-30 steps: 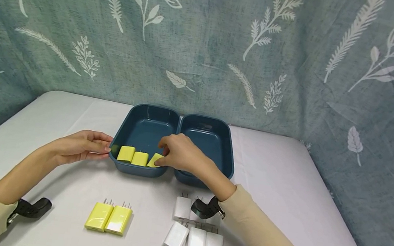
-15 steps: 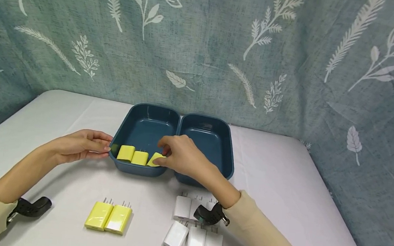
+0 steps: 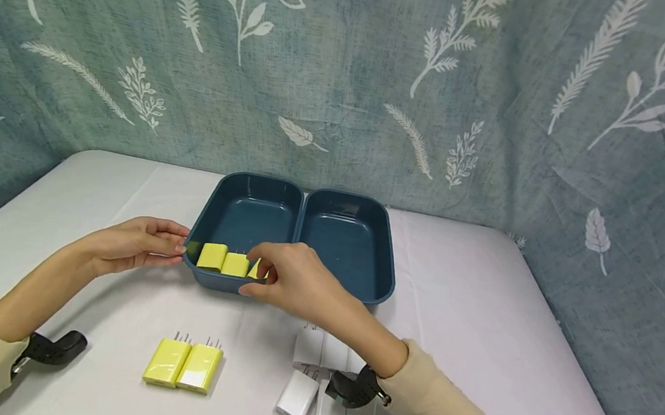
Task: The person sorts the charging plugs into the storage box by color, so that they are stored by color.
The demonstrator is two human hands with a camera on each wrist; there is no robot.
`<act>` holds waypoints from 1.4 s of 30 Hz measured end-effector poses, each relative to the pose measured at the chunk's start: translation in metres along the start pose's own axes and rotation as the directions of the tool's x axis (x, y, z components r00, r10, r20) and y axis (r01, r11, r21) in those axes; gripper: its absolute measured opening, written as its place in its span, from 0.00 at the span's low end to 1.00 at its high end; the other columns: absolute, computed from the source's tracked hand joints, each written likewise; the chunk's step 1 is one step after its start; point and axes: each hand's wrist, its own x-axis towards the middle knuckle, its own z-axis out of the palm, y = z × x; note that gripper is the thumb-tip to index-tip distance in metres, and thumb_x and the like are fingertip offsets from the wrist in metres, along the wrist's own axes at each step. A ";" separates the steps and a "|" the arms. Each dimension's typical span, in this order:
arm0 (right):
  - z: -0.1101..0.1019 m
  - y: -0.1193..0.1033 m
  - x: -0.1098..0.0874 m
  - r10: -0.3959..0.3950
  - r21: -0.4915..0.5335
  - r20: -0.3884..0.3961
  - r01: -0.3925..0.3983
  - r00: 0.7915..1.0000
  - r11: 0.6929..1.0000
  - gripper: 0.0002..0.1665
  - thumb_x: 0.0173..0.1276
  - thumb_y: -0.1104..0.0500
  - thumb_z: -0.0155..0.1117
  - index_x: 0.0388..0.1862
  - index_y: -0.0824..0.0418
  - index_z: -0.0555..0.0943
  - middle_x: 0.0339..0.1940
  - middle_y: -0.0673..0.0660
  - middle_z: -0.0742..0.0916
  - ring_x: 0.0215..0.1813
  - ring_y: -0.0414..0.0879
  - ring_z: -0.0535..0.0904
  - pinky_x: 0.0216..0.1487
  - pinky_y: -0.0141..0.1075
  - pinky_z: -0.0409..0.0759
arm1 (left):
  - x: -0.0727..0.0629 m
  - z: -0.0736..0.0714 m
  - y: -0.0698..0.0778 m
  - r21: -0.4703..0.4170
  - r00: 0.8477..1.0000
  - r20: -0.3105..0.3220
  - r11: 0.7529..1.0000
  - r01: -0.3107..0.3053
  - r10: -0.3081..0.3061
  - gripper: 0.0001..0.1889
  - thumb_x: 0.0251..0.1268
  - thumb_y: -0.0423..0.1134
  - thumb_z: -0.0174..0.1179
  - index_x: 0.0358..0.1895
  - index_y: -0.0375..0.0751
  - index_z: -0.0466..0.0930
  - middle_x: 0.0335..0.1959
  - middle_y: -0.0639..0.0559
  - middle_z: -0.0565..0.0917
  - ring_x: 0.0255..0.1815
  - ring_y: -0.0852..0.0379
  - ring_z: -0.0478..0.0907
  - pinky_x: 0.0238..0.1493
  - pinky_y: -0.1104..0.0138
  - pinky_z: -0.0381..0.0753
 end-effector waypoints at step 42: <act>0.049 -0.026 -0.047 -0.060 0.009 0.237 0.060 0.970 0.998 0.25 0.60 0.51 0.77 0.52 0.59 0.82 0.33 0.43 0.82 0.32 0.31 0.75 0.34 0.18 0.75 | -0.004 0.007 -0.004 0.003 1.000 -0.027 1.000 0.003 -0.003 0.27 0.68 0.22 0.54 0.66 0.18 0.55 0.44 0.46 0.81 0.44 0.57 0.83 0.59 0.60 0.80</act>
